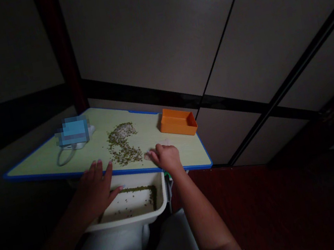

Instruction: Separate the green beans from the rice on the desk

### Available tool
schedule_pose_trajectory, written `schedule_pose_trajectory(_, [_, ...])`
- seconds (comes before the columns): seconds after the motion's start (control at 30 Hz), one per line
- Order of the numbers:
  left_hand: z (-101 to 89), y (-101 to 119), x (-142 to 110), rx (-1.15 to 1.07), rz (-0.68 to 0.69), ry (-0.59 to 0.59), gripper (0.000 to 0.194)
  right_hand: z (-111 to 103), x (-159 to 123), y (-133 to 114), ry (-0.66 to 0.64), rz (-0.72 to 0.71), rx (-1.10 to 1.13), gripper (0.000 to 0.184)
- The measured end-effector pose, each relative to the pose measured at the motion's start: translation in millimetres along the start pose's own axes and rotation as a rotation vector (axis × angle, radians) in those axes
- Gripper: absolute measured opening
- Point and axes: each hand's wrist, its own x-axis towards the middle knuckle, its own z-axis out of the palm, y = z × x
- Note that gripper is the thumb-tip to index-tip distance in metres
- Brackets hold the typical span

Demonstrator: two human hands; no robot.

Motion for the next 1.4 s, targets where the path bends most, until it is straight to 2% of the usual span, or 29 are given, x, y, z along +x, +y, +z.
schedule_pose_trajectory(0.1, [1.0, 0.0, -0.1, -0.027, -0.004, 0.009, 0.078, -1.5, 1.8, -1.0, -0.042, 0.026, -0.003, 0.040])
schedule_pose_trajectory(0.2, [2.7, -0.4, -0.6, -0.039, -0.005, 0.017, 0.078, -2.2, 5.1, -3.2, -0.067, 0.126, -0.035, 0.039])
schedule_pose_trajectory(0.43, [3.0, -1.7, -0.7, -0.016, 0.004, 0.007, 0.080, -0.3, 9.2, -1.2, -0.037, 0.341, -0.064, 0.036])
schedule_pose_trajectory(0.5, [2.6, -1.7, -0.7, -0.013, 0.007, 0.006, 0.079, 0.0, 8.7, 0.0, -0.027, 0.319, -0.041, 0.036])
schedule_pose_trajectory(0.67, [1.9, -1.5, -0.5, -0.003, 0.008, 0.003, 0.079, -1.6, 9.2, -1.5, -0.083, 0.119, -0.026, 0.036])
schedule_pose_trajectory(0.83, [4.6, -2.3, -0.5, -0.015, 0.011, 0.017, 0.078, -1.1, 20.9, -4.9, -0.115, 0.193, -0.086, 0.038])
schedule_pose_trajectory(0.97, [7.7, -3.1, -0.4, -0.017, 0.001, 0.027, 0.079, 1.4, 35.3, -3.4, -0.067, 0.219, -0.111, 0.041])
schedule_pose_trajectory(1.27, [11.9, -6.0, -1.0, -0.007, 0.011, 0.045, 0.077, 5.7, 53.5, 16.3, -0.045, 0.313, -0.125, 0.043])
schedule_pose_trajectory(1.4, [20.8, -7.0, -1.7, -0.022, -0.002, 0.074, 0.076, 4.7, 59.6, 22.2, -0.122, 0.233, -0.113, 0.042])
